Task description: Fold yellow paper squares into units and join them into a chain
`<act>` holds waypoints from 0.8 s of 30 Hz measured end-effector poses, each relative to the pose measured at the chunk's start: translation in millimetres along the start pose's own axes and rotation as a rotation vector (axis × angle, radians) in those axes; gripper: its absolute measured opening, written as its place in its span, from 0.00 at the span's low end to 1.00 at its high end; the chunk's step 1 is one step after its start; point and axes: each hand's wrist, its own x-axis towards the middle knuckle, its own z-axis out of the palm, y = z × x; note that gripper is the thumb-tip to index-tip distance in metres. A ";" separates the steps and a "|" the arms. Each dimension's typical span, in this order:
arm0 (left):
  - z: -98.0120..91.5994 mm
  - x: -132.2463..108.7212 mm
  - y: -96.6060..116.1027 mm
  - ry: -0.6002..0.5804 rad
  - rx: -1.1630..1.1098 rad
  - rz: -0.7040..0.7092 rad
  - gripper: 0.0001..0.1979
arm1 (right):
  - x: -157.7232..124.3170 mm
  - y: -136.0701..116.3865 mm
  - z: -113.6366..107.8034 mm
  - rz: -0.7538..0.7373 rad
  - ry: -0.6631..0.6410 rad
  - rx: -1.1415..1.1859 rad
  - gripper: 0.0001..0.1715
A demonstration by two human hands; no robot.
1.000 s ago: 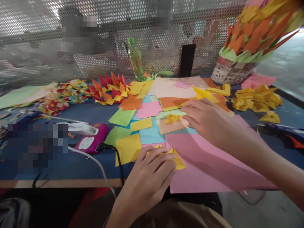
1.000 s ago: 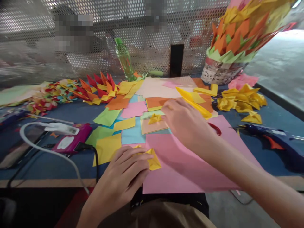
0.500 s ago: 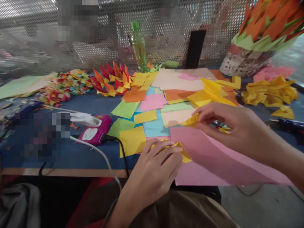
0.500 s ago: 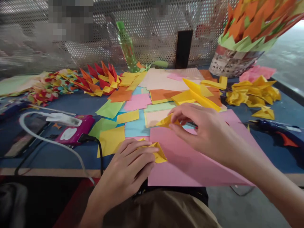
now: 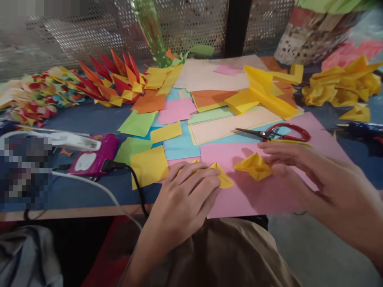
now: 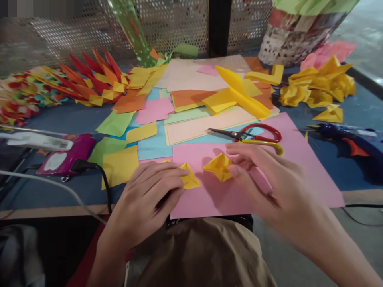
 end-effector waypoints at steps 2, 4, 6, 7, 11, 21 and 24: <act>0.4 0.5 0.0 -0.007 0.000 -0.001 0.03 | -2.6 -2.4 2.2 0.024 -0.021 -0.025 0.25; 0.7 1.2 0.1 -0.013 0.000 -0.005 0.03 | -3.7 -4.9 7.6 0.048 -0.036 -0.020 0.25; 0.5 1.7 0.3 -0.012 0.003 -0.008 0.03 | -2.7 -6.4 13.2 0.068 -0.052 0.011 0.23; 0.2 1.8 0.5 -0.012 0.004 -0.007 0.03 | -1.3 -6.6 15.2 0.080 -0.058 0.017 0.24; -0.7 1.5 1.3 -0.002 -0.004 -0.002 0.02 | 6.9 -6.1 18.0 0.099 -0.040 0.015 0.26; 0.4 1.6 1.9 0.007 -0.006 -0.005 0.03 | 18.5 -5.4 37.0 0.120 0.006 0.162 0.20; 0.6 2.0 1.5 0.012 -0.003 -0.002 0.02 | 18.4 -8.0 34.5 0.150 0.012 0.249 0.18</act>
